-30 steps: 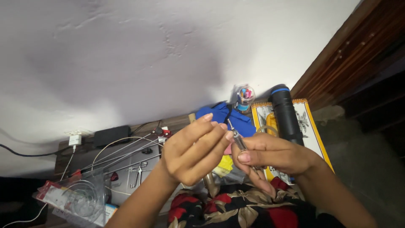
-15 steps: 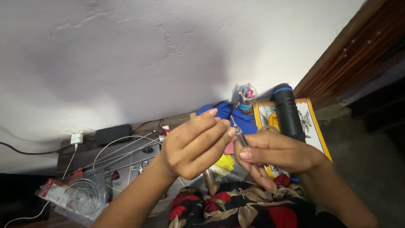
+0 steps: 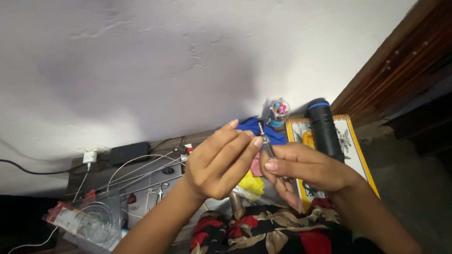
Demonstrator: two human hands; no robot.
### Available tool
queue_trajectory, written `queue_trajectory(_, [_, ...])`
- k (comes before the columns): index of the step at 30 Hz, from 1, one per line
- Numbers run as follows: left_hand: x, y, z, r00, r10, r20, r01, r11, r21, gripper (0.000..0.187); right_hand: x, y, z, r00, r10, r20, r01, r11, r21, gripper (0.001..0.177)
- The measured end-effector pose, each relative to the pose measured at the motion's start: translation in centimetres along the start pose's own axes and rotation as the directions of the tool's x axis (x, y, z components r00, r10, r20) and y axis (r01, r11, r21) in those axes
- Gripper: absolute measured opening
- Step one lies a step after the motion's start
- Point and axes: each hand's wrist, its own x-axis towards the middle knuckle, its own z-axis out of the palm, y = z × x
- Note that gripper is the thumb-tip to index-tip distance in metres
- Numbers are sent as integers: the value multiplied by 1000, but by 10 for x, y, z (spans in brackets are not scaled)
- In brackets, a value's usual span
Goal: The person wipes a small metal tool with a pink cloth, then picks up and wipes another metal tool. The person continues to wipe and handle several small metal tools on a cluttered table.
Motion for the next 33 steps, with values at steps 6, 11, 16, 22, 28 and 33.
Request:
queue_trajectory(6, [-2, -11, -4, 999, 27, 23, -26, 999, -41, 22, 5, -10, 6, 995, 78, -56, -82, 994, -66, 30])
queue_trajectory(11, [-2, -16, -9, 999, 43, 18, -42, 998, -44, 22, 9, -18, 11, 998, 70, -8, -71, 994, -83, 28])
queue_trajectory(16, [-2, -24, -18, 995, 96, 41, -93, 994, -63, 23, 10, -19, 11, 997, 68, 19, -66, 992, -108, 28])
queue_trajectory(22, [-5, -33, -28, 970, 227, 84, -222, 973, -63, 20, 13, -22, 6, 990, 94, 107, -61, 957, -283, 33])
queue_trajectory(28, [-8, -41, -33, 925, 363, 115, -353, 931, -97, 13, 15, -38, 0, 952, 231, 203, -106, 866, -488, 42])
queue_trajectory(33, [-14, -44, -31, 920, 357, 162, -349, 934, -78, 15, 24, -30, -7, 943, 308, 123, -234, 881, -411, 37])
